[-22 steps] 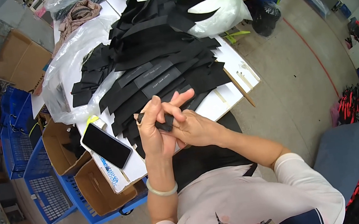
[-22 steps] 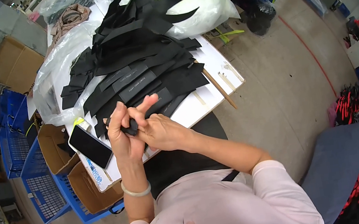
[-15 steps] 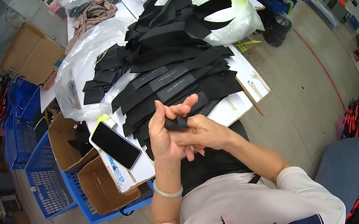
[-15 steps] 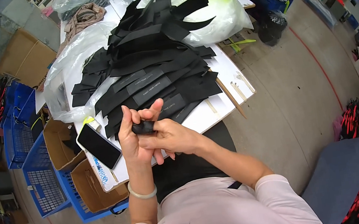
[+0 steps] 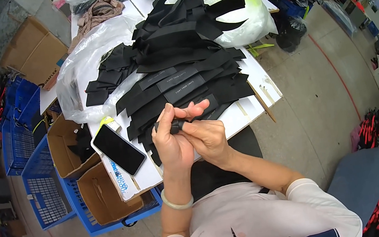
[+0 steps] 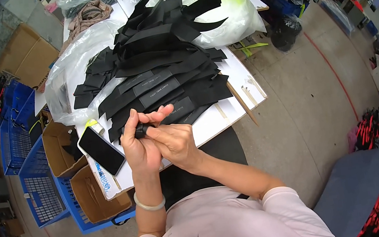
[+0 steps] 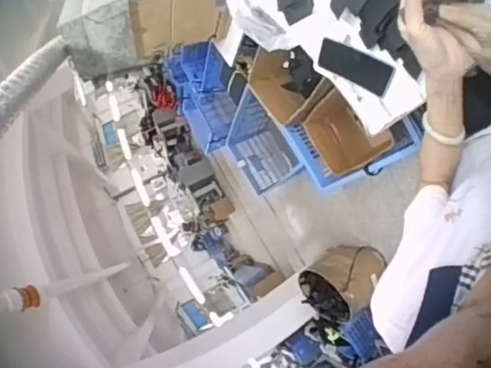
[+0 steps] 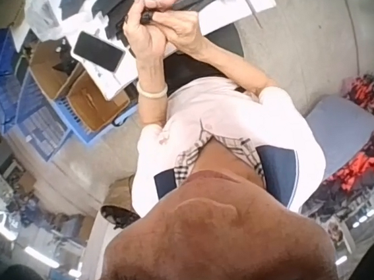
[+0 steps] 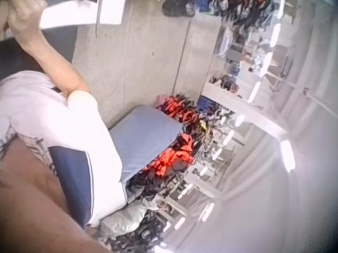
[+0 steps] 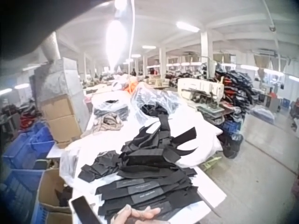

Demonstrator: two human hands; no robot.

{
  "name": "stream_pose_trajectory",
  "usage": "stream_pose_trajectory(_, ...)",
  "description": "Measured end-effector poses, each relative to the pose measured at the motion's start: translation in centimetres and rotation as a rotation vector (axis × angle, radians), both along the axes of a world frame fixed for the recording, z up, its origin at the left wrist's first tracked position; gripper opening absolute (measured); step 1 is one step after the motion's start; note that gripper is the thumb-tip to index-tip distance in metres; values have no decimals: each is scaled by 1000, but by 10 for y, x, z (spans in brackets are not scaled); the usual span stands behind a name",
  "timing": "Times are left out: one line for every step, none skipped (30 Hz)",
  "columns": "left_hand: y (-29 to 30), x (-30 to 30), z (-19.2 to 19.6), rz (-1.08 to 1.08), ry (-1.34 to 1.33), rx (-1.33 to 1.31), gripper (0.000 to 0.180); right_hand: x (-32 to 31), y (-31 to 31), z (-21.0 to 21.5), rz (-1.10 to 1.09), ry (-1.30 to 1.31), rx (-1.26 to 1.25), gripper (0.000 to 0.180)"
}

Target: Manually turning black fabric straps inside out using a thin wooden stick tool.

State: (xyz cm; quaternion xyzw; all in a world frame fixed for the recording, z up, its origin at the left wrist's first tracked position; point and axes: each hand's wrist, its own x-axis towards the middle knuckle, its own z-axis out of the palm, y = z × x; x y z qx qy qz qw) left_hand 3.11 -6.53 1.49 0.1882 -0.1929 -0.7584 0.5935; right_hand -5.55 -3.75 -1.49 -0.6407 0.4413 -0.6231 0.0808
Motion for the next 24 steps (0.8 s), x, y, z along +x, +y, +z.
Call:
stream_pose_trajectory(-2,6,-1,-28,-72,-60,34,-1,0,3,65,22,31,9)
stream_pose_trajectory(-3,9,-2,-56,-144,-119,33,-1,2,7,130,42,62,9)
stream_pose_trajectory(-2,10,2,-33,-173,-113,32,-2,6,12,168,78,160,6)
stream_pose_trajectory(-2,11,1,-37,-176,-109,32,-2,9,12,165,74,164,6)
stream_pose_trajectory(-3,11,-1,-66,-212,-67,31,-5,12,12,228,117,240,9)
stream_pose_trajectory(-4,10,-3,-95,-248,-25,30,-7,15,11,292,158,317,13)
stream_pose_trajectory(-8,11,-7,-154,-193,30,27,-13,19,6,360,245,423,27)
stream_pose_trajectory(-10,9,-10,-156,-185,27,28,-19,21,6,352,240,430,27)
stream_pose_trajectory(-12,12,-10,-168,-190,61,32,-26,21,7,349,384,480,33)
stream_pose_trajectory(-15,18,-11,-181,-195,95,36,-31,20,8,346,528,531,38)
stream_pose_trajectory(-18,29,-16,-225,-62,89,40,-26,20,16,368,549,573,46)
stream_pose_trajectory(-16,23,-14,-226,-24,115,41,-27,16,9,358,542,586,46)
stream_pose_trajectory(-19,18,-19,-206,7,118,41,-28,10,-4,280,592,529,48)
stream_pose_trajectory(-21,17,-22,-183,33,121,41,-22,5,-15,205,638,469,50)
stream_pose_trajectory(-18,8,-17,-140,-9,149,41,-11,-1,-19,128,512,426,39)
stream_pose_trajectory(-16,3,-20,-95,-198,111,39,-4,-5,-21,122,507,428,39)
stream_pose_trajectory(-17,6,-22,-160,-133,129,38,2,-9,-20,116,474,399,30)
stream_pose_trajectory(-21,13,-24,-226,-67,148,37,4,-12,-19,110,442,369,22)
stream_pose_trajectory(-27,15,-24,-317,-73,117,38,3,-16,-16,123,433,383,11)
stream_pose_trajectory(-26,13,-20,-325,-78,116,38,0,-15,-18,116,428,383,11)
stream_pose_trajectory(-24,11,-14,-281,-125,224,39,-5,-13,-18,157,499,411,13)
stream_pose_trajectory(-22,8,-9,-238,-172,330,39,-11,-11,-19,196,570,439,16)
stream_pose_trajectory(-24,10,-5,-153,-177,401,40,-9,-2,-19,176,591,483,23)
stream_pose_trajectory(-27,19,-16,-173,-46,362,39,-6,7,-17,155,614,525,30)
